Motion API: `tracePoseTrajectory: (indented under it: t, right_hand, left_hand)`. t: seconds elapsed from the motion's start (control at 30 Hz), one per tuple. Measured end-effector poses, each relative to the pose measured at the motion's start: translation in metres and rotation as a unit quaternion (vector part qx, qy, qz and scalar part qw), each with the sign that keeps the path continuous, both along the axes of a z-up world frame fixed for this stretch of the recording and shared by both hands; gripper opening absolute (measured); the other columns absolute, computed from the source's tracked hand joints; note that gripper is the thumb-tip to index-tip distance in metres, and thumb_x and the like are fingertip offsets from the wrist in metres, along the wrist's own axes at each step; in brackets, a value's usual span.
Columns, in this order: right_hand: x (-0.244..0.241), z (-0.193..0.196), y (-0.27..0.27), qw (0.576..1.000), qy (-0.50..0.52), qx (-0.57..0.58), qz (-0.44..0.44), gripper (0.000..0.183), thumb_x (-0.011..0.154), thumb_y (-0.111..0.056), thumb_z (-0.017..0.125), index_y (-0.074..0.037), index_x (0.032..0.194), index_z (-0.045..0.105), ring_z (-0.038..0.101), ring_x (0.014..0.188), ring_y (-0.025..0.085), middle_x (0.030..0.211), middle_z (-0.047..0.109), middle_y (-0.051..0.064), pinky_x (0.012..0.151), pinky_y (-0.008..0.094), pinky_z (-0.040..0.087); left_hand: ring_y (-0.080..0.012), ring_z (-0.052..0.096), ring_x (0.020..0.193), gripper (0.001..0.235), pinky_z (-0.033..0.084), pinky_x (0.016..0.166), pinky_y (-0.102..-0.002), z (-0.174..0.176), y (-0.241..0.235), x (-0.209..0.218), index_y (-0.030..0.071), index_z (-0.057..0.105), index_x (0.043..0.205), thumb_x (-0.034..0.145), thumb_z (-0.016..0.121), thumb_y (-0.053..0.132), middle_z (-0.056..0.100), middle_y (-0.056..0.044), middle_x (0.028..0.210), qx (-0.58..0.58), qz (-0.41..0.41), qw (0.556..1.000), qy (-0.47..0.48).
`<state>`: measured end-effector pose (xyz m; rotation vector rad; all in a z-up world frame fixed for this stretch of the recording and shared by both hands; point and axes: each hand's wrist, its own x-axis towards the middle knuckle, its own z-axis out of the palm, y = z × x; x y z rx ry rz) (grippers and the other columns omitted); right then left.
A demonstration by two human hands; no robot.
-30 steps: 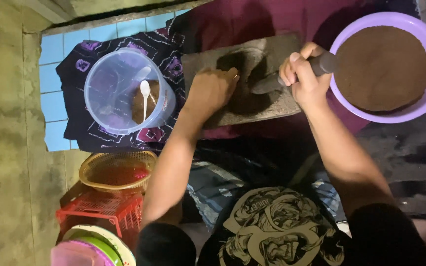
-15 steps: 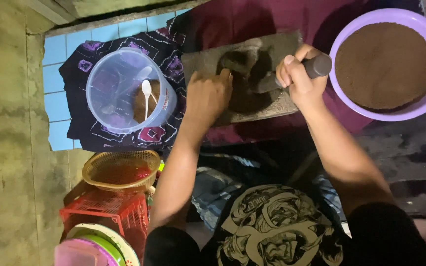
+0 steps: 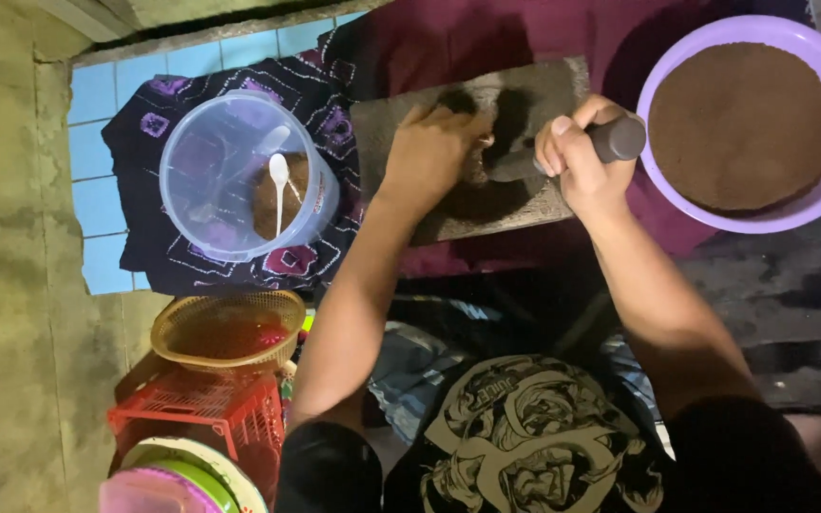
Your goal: The person uses a pestle to grind a brown substance on a stone slab. They repeatedly press and rotate the pestle to break down the material, occasionally using their left hand to gather and reposition the substance on the slab.
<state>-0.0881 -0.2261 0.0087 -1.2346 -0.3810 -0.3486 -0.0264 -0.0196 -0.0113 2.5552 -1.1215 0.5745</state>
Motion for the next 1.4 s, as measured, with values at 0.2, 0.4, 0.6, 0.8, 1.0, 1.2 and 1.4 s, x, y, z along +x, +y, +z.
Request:
tracePoseTrajectory:
  t: [0.2,0.4,0.6,0.8,1.0,1.2,1.4]
  right_hand:
    - [0.013,-0.024,-0.008,0.994,-0.11,0.012,-0.017,0.036,0.101,0.011,0.052,0.002,0.069,0.039,0.043,0.035,0.024,0.043,0.038,0.017,0.039,0.029,0.036]
    - [0.01,-0.025,-0.011,0.994,-0.111,0.014,-0.007,0.036,0.101,0.012,0.051,0.002,0.069,0.038,0.045,0.036,0.024,0.045,0.039,0.017,0.038,0.029,0.035]
    - [0.008,-0.024,-0.007,0.993,-0.11,0.026,-0.012,0.037,0.1,0.011,0.052,0.001,0.068,0.038,0.042,0.035,0.022,0.044,0.039,0.015,0.037,0.029,0.035]
    - [0.008,-0.018,0.0,0.992,-0.12,0.023,-0.021,0.038,0.101,0.012,0.053,0.002,0.067,0.038,0.041,0.036,0.021,0.044,0.038,0.014,0.038,0.029,0.034]
    - [0.006,-0.019,0.0,0.993,-0.117,0.027,-0.024,0.038,0.099,0.014,0.054,0.002,0.066,0.039,0.043,0.036,0.022,0.044,0.039,0.014,0.038,0.029,0.034]
    - [-0.006,-0.002,0.003,0.999,-0.037,-0.013,-0.015,0.032,0.104,-0.003,0.05,-0.01,0.077,0.033,0.036,0.039,0.021,0.051,0.031,0.005,0.042,0.034,0.03]
    - [-0.007,0.004,0.003,0.999,-0.033,-0.018,-0.024,0.036,0.103,-0.001,0.049,-0.01,0.074,0.029,0.035,0.04,0.021,0.051,0.03,0.006,0.043,0.033,0.031]
  left_hand:
    - [-0.0281,0.075,0.082,0.017,0.051,0.081,-0.051,0.043,0.019,-0.032,0.022,0.075,0.108,0.093,0.067,0.027,0.077,-0.005,0.083,0.003,0.016,0.999,0.041]
    - [-0.0225,0.065,0.063,0.017,0.046,0.075,-0.038,0.061,0.026,-0.073,0.026,0.068,0.092,0.102,0.056,0.03,0.06,0.002,0.061,0.005,0.048,0.999,0.002]
    - [-0.0207,0.067,0.065,0.012,0.046,0.072,-0.039,0.023,0.015,-0.064,0.025,0.071,0.092,0.095,0.061,0.02,0.066,0.004,0.067,0.008,0.017,1.0,0.019]
    - [-0.0181,0.068,0.064,0.014,0.044,0.067,-0.035,0.011,0.019,-0.035,0.027,0.071,0.093,0.096,0.06,0.019,0.069,0.006,0.072,0.028,-0.001,0.997,-0.07]
    - [-0.0196,0.071,0.078,0.014,0.046,0.07,-0.035,0.054,0.022,-0.046,0.023,0.074,0.102,0.1,0.06,0.019,0.074,0.003,0.09,0.004,0.003,0.996,-0.085]
    - [-0.0222,0.064,0.088,0.014,0.043,0.07,-0.037,0.032,0.03,-0.036,0.018,0.074,0.112,0.1,0.071,0.025,0.073,0.003,0.1,0.035,0.058,0.995,-0.078]
    - [-0.024,0.061,0.068,0.018,0.037,0.071,-0.039,0.057,0.026,-0.062,0.018,0.069,0.086,0.103,0.063,0.02,0.065,0.002,0.076,0.023,0.077,0.996,-0.029]
